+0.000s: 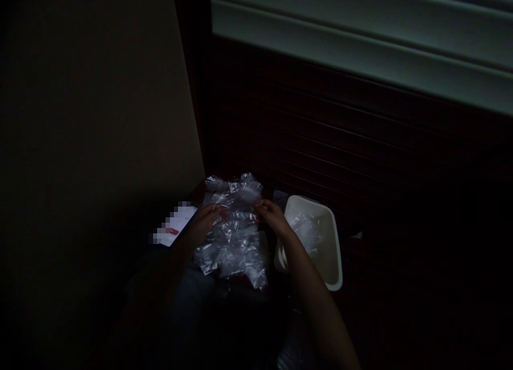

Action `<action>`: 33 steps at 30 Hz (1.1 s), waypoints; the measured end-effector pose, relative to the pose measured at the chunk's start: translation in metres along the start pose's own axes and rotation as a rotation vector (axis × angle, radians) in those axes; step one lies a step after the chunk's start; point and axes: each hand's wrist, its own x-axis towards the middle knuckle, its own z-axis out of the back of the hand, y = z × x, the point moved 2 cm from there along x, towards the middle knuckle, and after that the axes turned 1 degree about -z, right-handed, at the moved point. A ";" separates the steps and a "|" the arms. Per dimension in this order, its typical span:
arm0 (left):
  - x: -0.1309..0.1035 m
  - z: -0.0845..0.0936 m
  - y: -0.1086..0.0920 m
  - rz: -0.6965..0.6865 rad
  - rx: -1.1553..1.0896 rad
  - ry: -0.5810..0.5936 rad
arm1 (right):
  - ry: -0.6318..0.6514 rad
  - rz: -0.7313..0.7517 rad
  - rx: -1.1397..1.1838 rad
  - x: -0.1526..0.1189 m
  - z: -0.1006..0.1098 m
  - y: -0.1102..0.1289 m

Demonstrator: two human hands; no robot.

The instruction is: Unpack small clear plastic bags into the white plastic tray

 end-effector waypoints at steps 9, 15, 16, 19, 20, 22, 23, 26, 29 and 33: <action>0.004 0.007 0.002 -0.088 0.100 -0.043 | 0.007 0.123 -0.121 0.009 0.005 -0.010; 0.005 0.007 0.002 -0.077 0.099 -0.028 | 0.055 0.068 -0.074 0.007 0.003 -0.007; 0.005 0.007 0.002 -0.072 0.092 -0.025 | 0.057 0.072 -0.077 0.006 0.003 -0.007; 0.006 0.007 0.003 -0.061 0.036 -0.003 | 0.037 0.117 -0.097 0.005 0.004 -0.005; 0.006 0.007 0.003 -0.053 0.014 0.006 | 0.024 0.129 -0.096 0.005 0.005 -0.006; 0.006 0.008 0.003 -0.044 -0.023 0.013 | -0.001 0.135 -0.083 0.005 0.006 -0.006; 0.006 0.008 0.003 -0.043 -0.036 0.008 | -0.008 0.127 -0.074 0.004 0.006 -0.006; 0.006 0.010 0.003 -0.044 -0.050 -0.025 | -0.010 0.094 -0.042 0.004 0.006 -0.007; 0.007 0.011 0.003 -0.037 -0.062 -0.034 | 0.000 0.093 -0.036 0.003 0.006 -0.005; 0.009 0.012 0.004 -0.017 -0.114 -0.016 | -0.012 0.081 -0.039 0.002 0.007 -0.004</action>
